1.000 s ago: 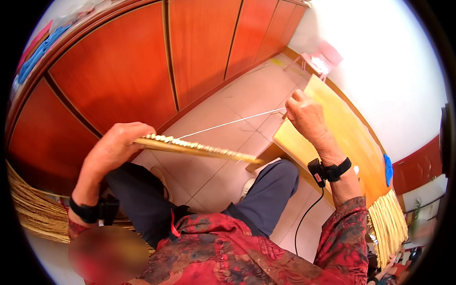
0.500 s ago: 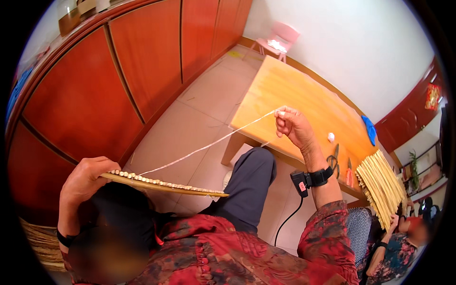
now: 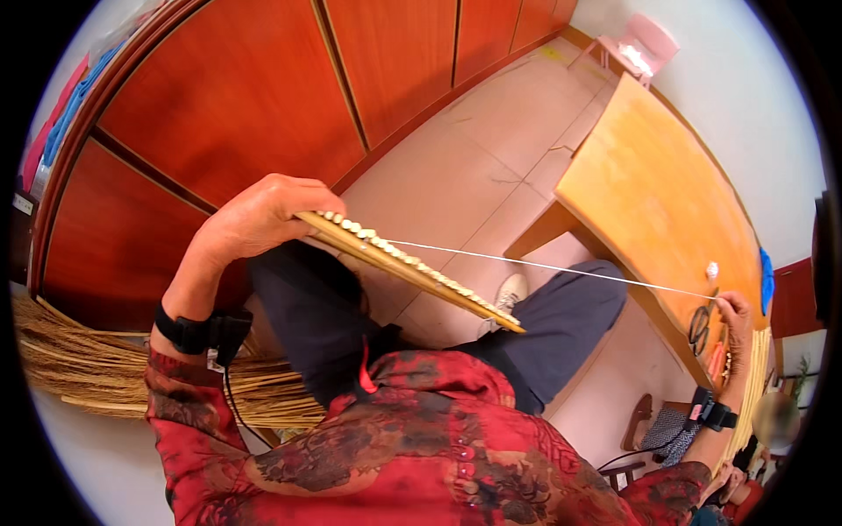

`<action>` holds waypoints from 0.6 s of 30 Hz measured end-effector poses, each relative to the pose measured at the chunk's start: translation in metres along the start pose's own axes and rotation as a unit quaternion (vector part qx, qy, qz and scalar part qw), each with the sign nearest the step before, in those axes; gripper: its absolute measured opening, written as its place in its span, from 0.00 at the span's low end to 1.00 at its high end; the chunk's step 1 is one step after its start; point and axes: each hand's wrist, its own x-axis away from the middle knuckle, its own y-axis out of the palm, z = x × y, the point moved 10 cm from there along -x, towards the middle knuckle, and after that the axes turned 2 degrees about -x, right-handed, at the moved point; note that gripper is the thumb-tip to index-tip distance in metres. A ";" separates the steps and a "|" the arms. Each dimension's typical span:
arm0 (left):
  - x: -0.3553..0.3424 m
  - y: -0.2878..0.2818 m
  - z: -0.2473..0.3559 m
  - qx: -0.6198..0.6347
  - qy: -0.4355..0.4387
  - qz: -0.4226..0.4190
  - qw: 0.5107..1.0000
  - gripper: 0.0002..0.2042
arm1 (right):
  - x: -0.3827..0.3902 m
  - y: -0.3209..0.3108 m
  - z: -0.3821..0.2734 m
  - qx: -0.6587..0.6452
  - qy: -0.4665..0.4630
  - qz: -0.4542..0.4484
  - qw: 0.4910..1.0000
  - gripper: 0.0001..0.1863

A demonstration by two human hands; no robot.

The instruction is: The person weaves a straw mat by hand, passing a thread through bundles of straw and securing them together.

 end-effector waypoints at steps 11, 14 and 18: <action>0.040 0.022 -0.003 0.012 -0.003 0.009 1.000 0.15 | -0.063 -0.094 -0.007 -0.107 -0.035 0.071 0.991 0.04; 0.060 0.029 -0.007 0.031 -0.018 0.019 0.999 0.16 | -0.073 -0.084 -0.033 -0.158 0.004 0.113 0.981 0.04; 0.074 0.037 -0.009 0.032 -0.019 0.027 0.999 0.18 | -0.079 -0.054 -0.066 -0.184 -0.022 0.118 0.976 0.05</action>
